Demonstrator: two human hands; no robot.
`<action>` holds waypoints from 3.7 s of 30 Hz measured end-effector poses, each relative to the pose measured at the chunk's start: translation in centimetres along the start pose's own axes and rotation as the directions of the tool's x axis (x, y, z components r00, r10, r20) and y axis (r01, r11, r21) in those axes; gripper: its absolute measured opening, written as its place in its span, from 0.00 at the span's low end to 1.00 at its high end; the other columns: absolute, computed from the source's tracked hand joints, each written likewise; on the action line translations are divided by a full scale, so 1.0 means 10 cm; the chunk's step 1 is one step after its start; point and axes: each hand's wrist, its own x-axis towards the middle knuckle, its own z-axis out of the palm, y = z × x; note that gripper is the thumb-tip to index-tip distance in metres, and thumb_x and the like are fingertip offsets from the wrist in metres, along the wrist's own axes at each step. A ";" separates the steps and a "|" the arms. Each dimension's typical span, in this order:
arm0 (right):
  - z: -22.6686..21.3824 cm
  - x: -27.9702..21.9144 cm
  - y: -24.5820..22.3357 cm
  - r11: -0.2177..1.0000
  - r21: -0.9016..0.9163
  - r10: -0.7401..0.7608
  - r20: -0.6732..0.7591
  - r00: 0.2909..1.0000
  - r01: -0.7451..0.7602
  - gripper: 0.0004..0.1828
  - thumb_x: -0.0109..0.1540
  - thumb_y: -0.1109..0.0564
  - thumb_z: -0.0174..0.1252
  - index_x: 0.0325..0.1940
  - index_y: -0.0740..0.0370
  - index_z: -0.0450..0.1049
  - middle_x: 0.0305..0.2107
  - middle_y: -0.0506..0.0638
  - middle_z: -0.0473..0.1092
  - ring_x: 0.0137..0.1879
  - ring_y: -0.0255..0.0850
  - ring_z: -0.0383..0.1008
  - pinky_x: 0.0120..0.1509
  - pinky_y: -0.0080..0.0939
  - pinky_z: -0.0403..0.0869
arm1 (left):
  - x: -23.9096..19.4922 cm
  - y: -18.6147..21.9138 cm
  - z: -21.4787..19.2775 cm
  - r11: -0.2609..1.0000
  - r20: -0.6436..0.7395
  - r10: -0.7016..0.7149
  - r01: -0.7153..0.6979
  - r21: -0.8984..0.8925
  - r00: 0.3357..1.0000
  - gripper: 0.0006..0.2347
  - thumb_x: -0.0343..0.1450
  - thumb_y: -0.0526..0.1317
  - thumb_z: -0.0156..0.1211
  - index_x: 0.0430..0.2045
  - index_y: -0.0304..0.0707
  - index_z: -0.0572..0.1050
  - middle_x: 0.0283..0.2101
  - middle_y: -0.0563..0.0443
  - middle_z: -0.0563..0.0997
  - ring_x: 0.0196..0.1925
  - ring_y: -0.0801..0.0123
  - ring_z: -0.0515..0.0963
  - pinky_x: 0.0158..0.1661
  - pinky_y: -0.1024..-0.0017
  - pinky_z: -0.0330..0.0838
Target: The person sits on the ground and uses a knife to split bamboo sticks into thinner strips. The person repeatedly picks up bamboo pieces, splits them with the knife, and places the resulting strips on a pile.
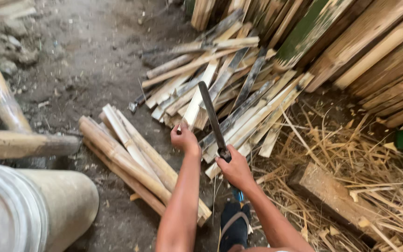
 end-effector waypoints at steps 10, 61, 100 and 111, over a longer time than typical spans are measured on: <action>-0.53 -0.26 -0.64 0.997 -0.068 0.017 -0.181 0.983 -0.030 0.17 0.59 0.51 0.62 0.43 0.65 0.71 0.23 0.62 0.73 0.29 0.55 0.75 0.37 0.50 0.72 | -1.75 2.36 -0.87 0.443 0.068 0.890 -0.821 -0.361 0.451 0.07 0.77 0.32 0.55 0.45 0.26 0.75 0.45 0.46 0.73 0.42 0.67 0.76 0.38 0.72 0.73; -1.63 -2.14 1.06 0.870 0.120 0.445 -0.605 0.660 -0.478 0.20 0.60 0.53 0.58 0.53 0.65 0.69 0.23 0.61 0.73 0.28 0.55 0.76 0.33 0.53 0.72 | -4.47 2.71 0.18 0.647 0.647 0.754 0.041 -0.761 0.112 0.10 0.82 0.42 0.45 0.30 0.41 0.65 0.25 0.60 0.62 0.18 0.83 0.57 0.16 0.81 0.50; -1.87 -2.63 -0.42 0.911 0.000 0.328 -0.602 0.728 -0.411 0.13 0.58 0.56 0.58 0.41 0.67 0.66 0.20 0.63 0.72 0.29 0.62 0.77 0.36 0.60 0.73 | -4.37 2.77 -0.24 0.498 0.496 0.867 -0.047 -0.866 0.050 0.06 0.64 0.30 0.44 0.28 0.39 0.58 0.33 0.50 0.60 0.35 0.69 0.58 0.35 0.72 0.55; -1.73 -2.38 0.16 0.904 0.073 0.387 -0.561 0.732 -0.422 0.15 0.61 0.57 0.55 0.48 0.67 0.67 0.22 0.63 0.74 0.26 0.59 0.77 0.29 0.56 0.73 | -4.22 2.79 -0.10 0.542 0.544 0.832 0.050 -0.839 0.111 0.05 0.65 0.28 0.42 0.31 0.36 0.58 0.35 0.50 0.60 0.36 0.69 0.57 0.36 0.72 0.55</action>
